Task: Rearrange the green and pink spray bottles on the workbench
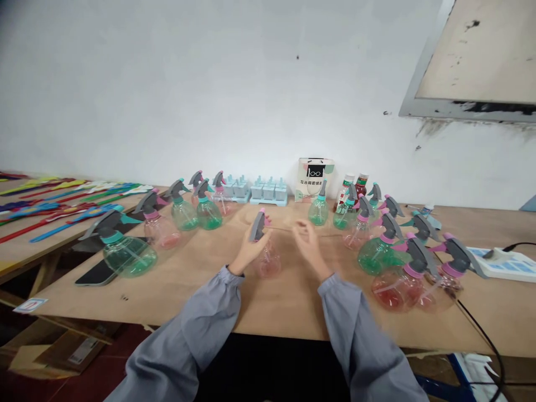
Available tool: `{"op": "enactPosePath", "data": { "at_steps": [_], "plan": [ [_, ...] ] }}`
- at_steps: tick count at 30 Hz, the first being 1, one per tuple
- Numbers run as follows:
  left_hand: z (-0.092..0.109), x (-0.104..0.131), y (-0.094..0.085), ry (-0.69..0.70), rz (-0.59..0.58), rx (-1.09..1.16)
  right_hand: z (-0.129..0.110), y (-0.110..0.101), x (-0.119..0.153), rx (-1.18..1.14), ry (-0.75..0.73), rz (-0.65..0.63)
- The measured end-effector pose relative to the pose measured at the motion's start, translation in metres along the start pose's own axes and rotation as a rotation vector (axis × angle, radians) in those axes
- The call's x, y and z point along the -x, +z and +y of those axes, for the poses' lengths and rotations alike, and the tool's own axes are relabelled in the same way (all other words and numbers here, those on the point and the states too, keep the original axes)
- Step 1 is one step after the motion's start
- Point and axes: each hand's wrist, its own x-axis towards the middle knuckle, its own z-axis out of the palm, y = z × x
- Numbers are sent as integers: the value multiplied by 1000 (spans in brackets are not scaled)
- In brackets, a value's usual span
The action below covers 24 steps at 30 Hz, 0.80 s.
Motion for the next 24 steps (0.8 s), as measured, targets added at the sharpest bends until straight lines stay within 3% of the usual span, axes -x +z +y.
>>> {"op": "enactPosePath", "data": {
  "at_steps": [5,7,10,13,16,20,24],
  "plan": [
    [-3,-1,-15,2,18,-26,60,-17,-104,204,141,364],
    [-2,0,-17,-13,15,-11,84,-18,-128,251,198,342],
    [1,-1,-23,-32,-3,9,109,-14,-134,254,283,216],
    [7,-4,-30,-107,-16,4,119,-5,-114,254,305,205],
    [12,-7,-36,-129,-15,25,114,5,-78,226,185,252],
    [16,-10,-38,-160,-2,181,88,6,-17,168,41,183],
    [20,-11,-41,-407,-58,349,53,-7,38,96,23,-3]
  ]
}}
